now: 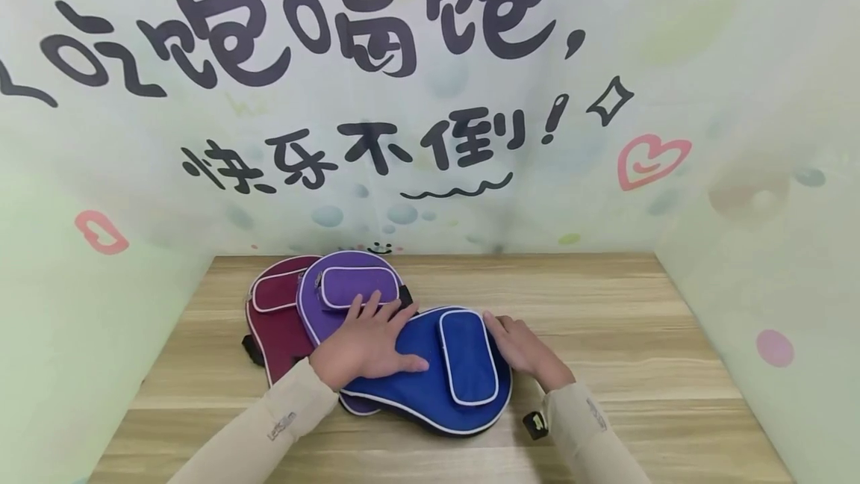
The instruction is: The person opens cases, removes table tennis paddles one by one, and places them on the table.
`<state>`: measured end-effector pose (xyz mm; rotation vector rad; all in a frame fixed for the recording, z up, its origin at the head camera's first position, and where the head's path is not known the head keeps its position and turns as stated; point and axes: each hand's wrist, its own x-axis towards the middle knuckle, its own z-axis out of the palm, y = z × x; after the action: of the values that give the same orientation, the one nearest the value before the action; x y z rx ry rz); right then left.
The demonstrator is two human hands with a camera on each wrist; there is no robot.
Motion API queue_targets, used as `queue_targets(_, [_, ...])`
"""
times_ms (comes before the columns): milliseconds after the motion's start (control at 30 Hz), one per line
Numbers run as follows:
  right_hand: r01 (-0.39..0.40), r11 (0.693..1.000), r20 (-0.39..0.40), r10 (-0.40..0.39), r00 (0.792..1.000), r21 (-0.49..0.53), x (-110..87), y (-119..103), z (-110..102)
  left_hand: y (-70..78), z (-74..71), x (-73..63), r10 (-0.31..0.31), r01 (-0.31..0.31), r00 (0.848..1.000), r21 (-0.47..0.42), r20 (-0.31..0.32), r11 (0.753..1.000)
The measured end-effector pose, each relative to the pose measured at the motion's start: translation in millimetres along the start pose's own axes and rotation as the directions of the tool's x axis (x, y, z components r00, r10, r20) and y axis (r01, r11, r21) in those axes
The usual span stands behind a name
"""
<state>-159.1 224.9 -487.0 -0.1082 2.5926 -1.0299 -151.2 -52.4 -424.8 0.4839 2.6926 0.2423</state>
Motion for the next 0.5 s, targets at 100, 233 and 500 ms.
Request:
queue_targets(100, [-0.015, 1.0, 0.0, 0.015, 1.0, 0.018, -4.6, 0, 0, 1.7, 3.7, -6.0, 0.024, -0.024, 1.0, 0.032, 0.0, 0.999])
queue_targets(233, [-0.074, 0.993, -0.001, 0.075, 0.997, 0.089, -14.2, 4, 1, 5.6, 8.7, -14.5, 0.059, -0.06, 0.998, 0.073, 0.012, 0.996])
queue_targets(500, [-0.117, 0.969, 0.025, 0.114, 0.993, 0.216, -26.0, 10, 8, 8.1, 11.5, -24.6, 0.101, -0.102, 0.995, 0.116, 0.008, 0.988])
